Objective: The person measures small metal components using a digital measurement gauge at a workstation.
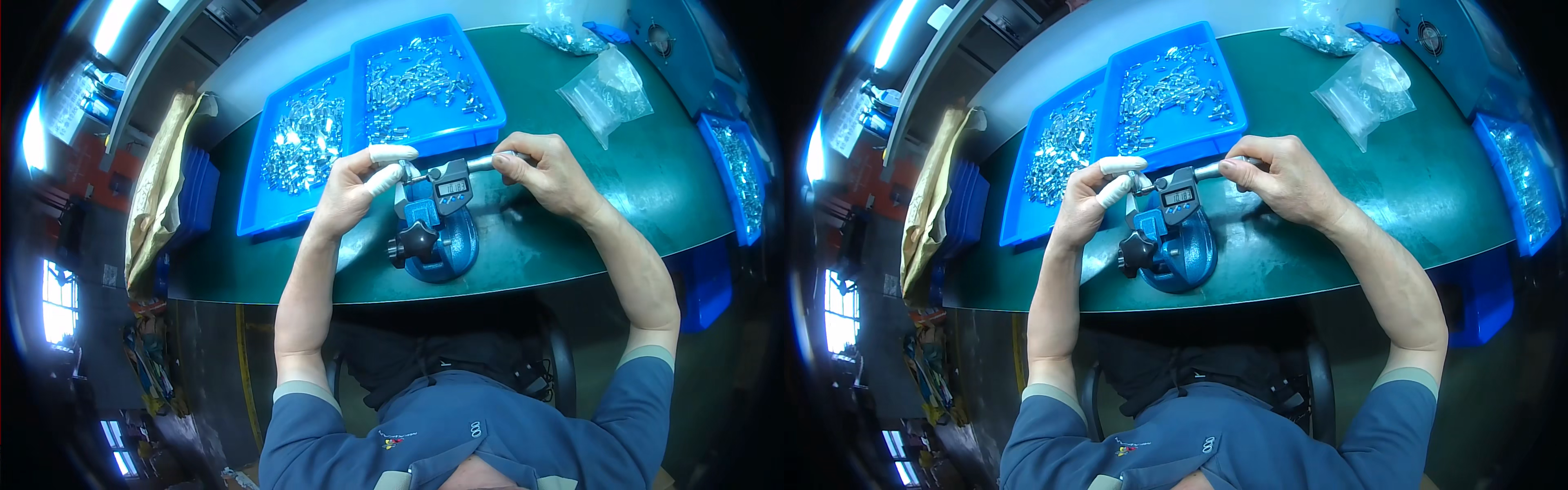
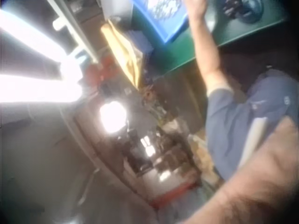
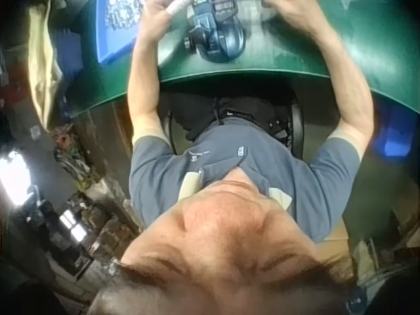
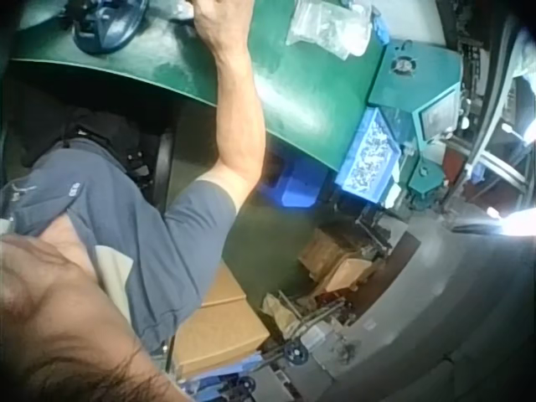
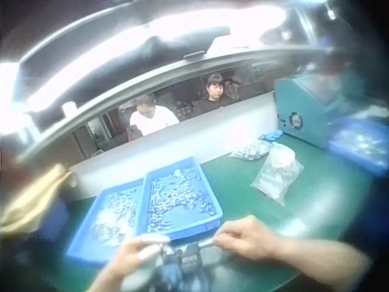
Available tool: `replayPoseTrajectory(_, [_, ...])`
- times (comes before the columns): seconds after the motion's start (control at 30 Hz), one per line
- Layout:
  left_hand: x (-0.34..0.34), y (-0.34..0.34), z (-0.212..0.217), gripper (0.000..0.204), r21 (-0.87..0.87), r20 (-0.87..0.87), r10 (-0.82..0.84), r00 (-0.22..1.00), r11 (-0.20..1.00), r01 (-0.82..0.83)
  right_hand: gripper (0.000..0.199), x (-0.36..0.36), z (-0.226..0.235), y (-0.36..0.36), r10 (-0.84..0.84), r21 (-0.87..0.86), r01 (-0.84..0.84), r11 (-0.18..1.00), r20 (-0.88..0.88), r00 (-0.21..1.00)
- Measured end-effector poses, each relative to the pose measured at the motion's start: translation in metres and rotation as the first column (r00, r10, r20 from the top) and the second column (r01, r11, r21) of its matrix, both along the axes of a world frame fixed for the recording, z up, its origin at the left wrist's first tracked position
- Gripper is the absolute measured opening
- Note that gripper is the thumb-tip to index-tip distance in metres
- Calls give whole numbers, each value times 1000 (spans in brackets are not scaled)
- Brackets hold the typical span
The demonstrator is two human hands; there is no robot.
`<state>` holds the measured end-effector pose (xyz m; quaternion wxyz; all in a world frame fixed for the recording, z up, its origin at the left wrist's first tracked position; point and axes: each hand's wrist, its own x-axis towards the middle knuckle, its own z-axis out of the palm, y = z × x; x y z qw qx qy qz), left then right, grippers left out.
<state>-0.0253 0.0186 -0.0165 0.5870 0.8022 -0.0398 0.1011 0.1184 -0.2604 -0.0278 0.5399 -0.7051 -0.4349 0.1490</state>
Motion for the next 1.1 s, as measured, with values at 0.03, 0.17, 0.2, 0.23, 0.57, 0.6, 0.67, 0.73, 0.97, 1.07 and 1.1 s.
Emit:
replayPoseTrajectory(0.03, [0,0,1,27,-17,-28,-6,1000,1000,5,30,0,0,0,0,0,0,1000,1,1000])
replayPoseTrajectory(0.17, [0,1,-1,26,-19,-41,-3,999,1000,2,26,-1,0,1,31,36,-29,999,-58,998])
replayPoseTrajectory(0.2, [0,1,-2,26,-18,-40,0,999,1000,0,25,-1,0,1,45,51,-40,998,-100,994])
replayPoseTrajectory(0.23, [1,1,-4,27,-31,-27,3,1000,1000,-4,25,-2,1,1,45,51,-40,998,-99,994])
replayPoseTrajectory(0.57, [2,-2,-7,26,-25,-5,50,999,998,-50,23,-2,2,0,20,30,-18,999,-72,997])
replayPoseTrajectory(0.6, [1,-3,-7,26,-24,-5,50,999,998,-50,23,-2,2,1,21,30,-19,999,-78,997])
replayPoseTrajectory(0.67, [1,-5,-6,25,-85,-28,48,998,995,-50,24,-2,2,1,13,26,-11,1000,-72,997])
replayPoseTrajectory(0.73, [2,-5,-7,25,-88,-31,47,998,995,-50,24,-1,1,1,5,22,-3,1000,-65,998])
replayPoseTrajectory(0.97, [2,-6,-10,24,-99,-32,48,998,994,-51,29,1,-1,1,-17,-3,17,1000,-60,998])
replayPoseTrajectory(1.07, [1,-5,-9,24,-127,-51,48,998,990,-54,29,1,-1,1,-17,-2,17,1000,-63,998])
replayPoseTrajectory(1.1, [1,-5,-10,24,-126,-51,48,998,991,-54,29,1,0,1,-17,-4,17,1000,-54,998])
